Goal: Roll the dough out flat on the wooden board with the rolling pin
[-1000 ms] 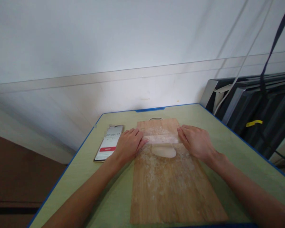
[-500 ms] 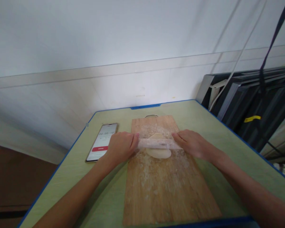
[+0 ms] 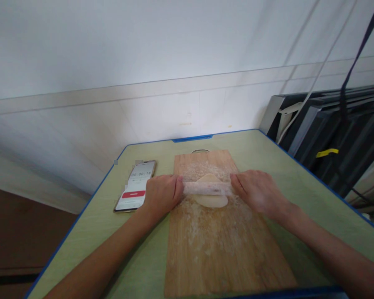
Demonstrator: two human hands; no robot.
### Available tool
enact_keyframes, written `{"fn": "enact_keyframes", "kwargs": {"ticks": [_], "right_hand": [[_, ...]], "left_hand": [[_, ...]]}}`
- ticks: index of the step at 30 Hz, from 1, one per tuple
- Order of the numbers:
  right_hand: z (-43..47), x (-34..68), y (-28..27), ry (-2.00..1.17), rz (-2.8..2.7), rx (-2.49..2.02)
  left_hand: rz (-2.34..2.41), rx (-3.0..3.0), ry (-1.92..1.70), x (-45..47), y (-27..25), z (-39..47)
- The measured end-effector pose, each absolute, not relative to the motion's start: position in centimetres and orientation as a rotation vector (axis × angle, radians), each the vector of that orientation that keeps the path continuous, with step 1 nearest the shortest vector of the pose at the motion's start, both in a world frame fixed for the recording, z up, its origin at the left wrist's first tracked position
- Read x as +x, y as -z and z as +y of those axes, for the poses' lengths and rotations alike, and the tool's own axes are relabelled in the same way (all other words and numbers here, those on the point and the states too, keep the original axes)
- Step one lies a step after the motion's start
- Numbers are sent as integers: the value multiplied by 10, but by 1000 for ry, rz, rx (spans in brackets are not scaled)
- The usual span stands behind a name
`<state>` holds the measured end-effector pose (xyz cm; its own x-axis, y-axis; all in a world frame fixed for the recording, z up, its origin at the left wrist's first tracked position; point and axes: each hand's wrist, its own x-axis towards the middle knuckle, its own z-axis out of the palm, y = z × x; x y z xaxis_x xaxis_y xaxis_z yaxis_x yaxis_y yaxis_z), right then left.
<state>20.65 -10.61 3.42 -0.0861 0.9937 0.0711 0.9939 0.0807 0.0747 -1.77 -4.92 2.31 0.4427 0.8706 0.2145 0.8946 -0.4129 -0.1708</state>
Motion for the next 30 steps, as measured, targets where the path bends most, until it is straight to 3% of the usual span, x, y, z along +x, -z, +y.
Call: {"fn": "enact_keyframes", "kwargs": {"ticks": [30], "right_hand": [[-116,219,-35,-50,-2334,-1761]], "left_hand": [[-1559,-2457,100,-14,-32,-58]]}}
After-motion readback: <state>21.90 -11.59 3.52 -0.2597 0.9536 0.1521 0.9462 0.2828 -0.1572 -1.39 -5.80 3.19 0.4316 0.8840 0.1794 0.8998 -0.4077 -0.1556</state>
